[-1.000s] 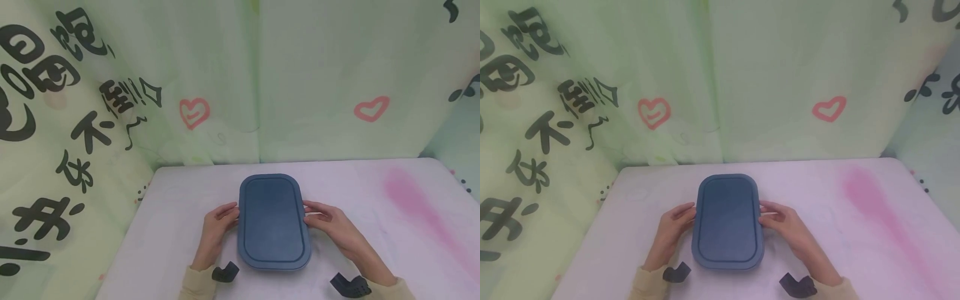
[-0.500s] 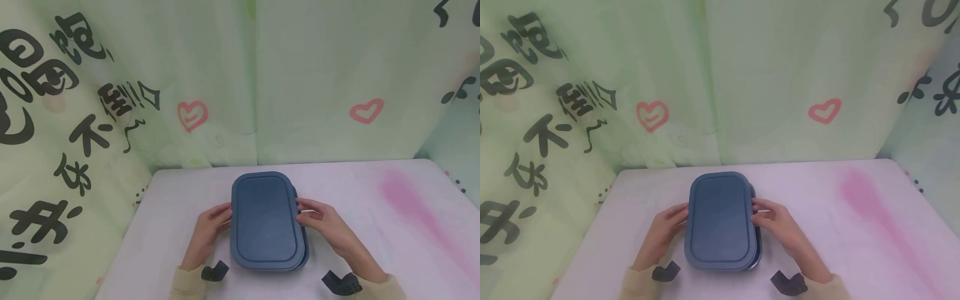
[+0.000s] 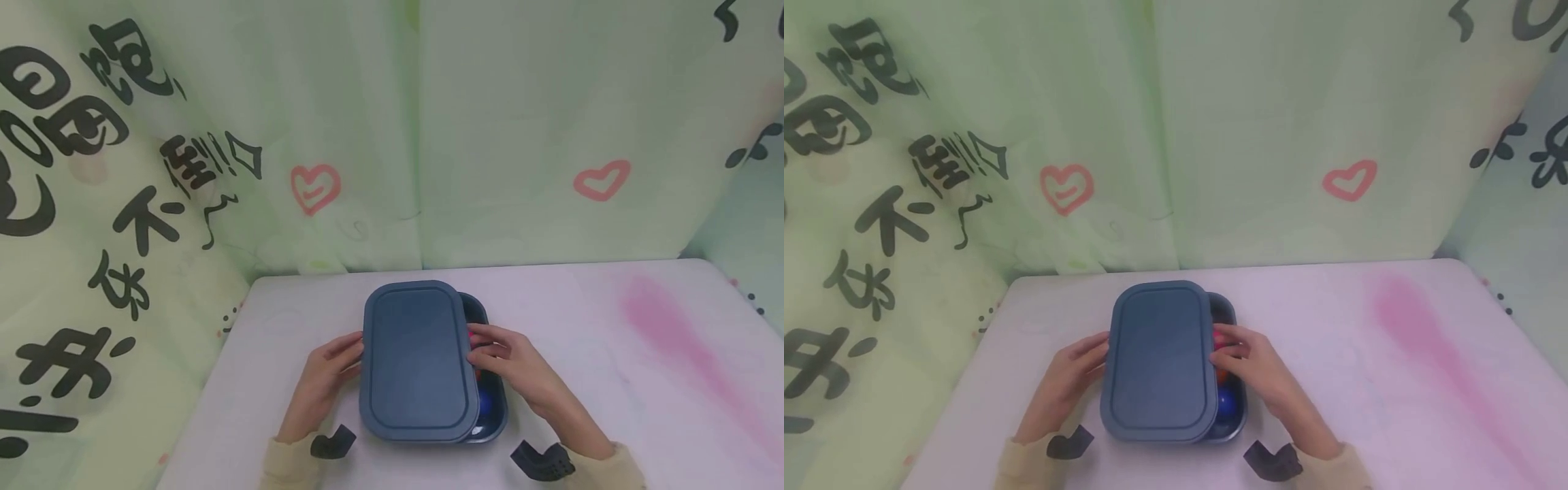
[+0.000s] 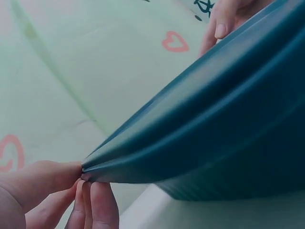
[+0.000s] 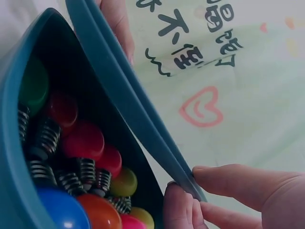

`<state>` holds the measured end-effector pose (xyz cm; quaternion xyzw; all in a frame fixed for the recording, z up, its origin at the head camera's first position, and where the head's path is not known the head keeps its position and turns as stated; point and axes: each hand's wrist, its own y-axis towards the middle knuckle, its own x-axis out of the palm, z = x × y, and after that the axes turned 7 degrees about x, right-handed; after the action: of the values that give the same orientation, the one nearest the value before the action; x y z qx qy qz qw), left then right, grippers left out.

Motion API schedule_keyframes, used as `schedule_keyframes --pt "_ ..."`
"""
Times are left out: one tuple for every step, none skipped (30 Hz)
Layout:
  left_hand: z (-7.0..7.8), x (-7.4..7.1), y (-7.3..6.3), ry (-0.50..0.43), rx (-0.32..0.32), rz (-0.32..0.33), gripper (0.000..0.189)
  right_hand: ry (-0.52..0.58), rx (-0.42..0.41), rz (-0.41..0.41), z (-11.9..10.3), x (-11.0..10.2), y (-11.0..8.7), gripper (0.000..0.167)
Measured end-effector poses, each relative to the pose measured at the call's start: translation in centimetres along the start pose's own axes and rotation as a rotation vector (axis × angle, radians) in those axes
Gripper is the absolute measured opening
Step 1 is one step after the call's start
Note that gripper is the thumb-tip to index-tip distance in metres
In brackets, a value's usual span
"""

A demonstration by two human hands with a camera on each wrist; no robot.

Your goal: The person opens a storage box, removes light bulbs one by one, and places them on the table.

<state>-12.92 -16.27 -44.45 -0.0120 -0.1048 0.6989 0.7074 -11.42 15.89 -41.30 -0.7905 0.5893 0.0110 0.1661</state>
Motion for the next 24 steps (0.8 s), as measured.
schedule_keyframes --pt "0.0 -0.2 0.0 0.004 -0.001 0.005 0.052 -0.003 -0.011 -0.005 0.0 0.2 0.1 0.062" --pt "-0.1 -0.5 -0.1 0.006 -0.001 0.01 0.052 -0.01 -0.012 -0.006 -0.1 0.4 0.1 0.062" --pt "-0.1 -0.7 -0.1 0.005 0.001 0.012 0.052 -0.018 -0.014 -0.007 -0.2 0.6 0.2 0.062" --pt "-0.1 -0.9 -0.2 0.008 0.001 0.015 0.052 -0.022 -0.009 -0.003 -0.2 0.8 0.2 0.061" --pt "-0.1 -1.1 -0.3 0.011 0.0 0.017 0.052 -0.025 -0.009 -0.003 -0.2 1.0 0.2 0.061" --pt "-0.1 -1.2 -0.3 0.018 0.001 0.022 0.052 -0.026 -0.009 -0.004 -0.3 1.2 0.3 0.061" --pt "-0.1 -1.4 -0.4 0.027 -0.002 0.024 0.053 -0.025 -0.011 -0.005 -0.3 1.4 0.3 0.061" --pt "-0.1 -1.5 -0.4 0.032 -0.004 0.025 0.054 -0.022 -0.009 -0.005 -0.3 1.5 0.3 0.061" --pt "-0.1 -1.7 -0.5 0.037 -0.007 0.027 0.055 -0.022 -0.014 -0.007 -0.3 1.7 0.3 0.061" --pt "-0.1 -1.8 -0.5 0.038 -0.012 0.03 0.055 -0.02 -0.013 -0.008 -0.4 1.8 0.4 0.061" --pt "-0.1 -2.0 -0.5 0.043 -0.017 0.033 0.055 -0.021 -0.013 -0.01 -0.5 2.0 0.4 0.061" --pt "-0.2 -2.2 -0.6 0.046 -0.021 0.036 0.055 -0.025 -0.015 -0.011 -0.5 2.1 0.4 0.06" --pt "-0.2 -2.3 -0.6 0.053 -0.026 0.038 0.056 -0.028 -0.019 -0.013 -0.7 2.2 0.4 0.06" --pt "-0.2 -2.5 -0.6 0.057 -0.029 0.04 0.057 -0.03 -0.017 -0.01 -0.8 2.4 0.4 0.059" --pt "-0.2 -2.7 -0.7 0.062 -0.032 0.045 0.057 -0.038 -0.019 -0.009 -0.9 2.5 0.4 0.059" --pt "-0.1 -2.8 -0.7 0.067 -0.034 0.05 0.056 -0.042 -0.023 -0.007 -1.0 2.7 0.4 0.058" --pt "-0.1 -3.0 -0.7 0.073 -0.036 0.055 0.057 -0.049 -0.028 -0.003 -1.2 2.8 0.5 0.057" --pt "-0.1 -3.2 -0.8 0.076 -0.037 0.059 0.057 -0.053 -0.032 -0.001 -1.3 3.0 0.5 0.057" --pt "0.0 -3.4 -0.8 0.078 -0.037 0.062 0.057 -0.058 -0.037 0.001 -1.5 3.2 0.5 0.056" --pt "0.0 -3.5 -0.8 0.079 -0.037 0.063 0.057 -0.065 -0.04 0.006 -1.6 3.4 0.6 0.055" --pt "0.0 -3.7 -0.9 0.076 -0.038 0.067 0.057 -0.071 -0.046 0.007 -1.8 3.5 0.6 0.055" --pt "0.0 -3.9 -0.9 0.073 -0.038 0.071 0.056 -0.075 -0.047 0.01 -1.9 3.7 0.7 0.054" --pt "0.0 -4.1 -0.9 0.072 -0.04 0.074 0.056 -0.081 -0.047 0.014 -2.0 3.9 0.7 0.053" --pt "0.0 -4.3 -0.9 0.073 -0.041 0.076 0.057 -0.087 -0.047 0.02 -2.1 4.1 0.8 0.053"
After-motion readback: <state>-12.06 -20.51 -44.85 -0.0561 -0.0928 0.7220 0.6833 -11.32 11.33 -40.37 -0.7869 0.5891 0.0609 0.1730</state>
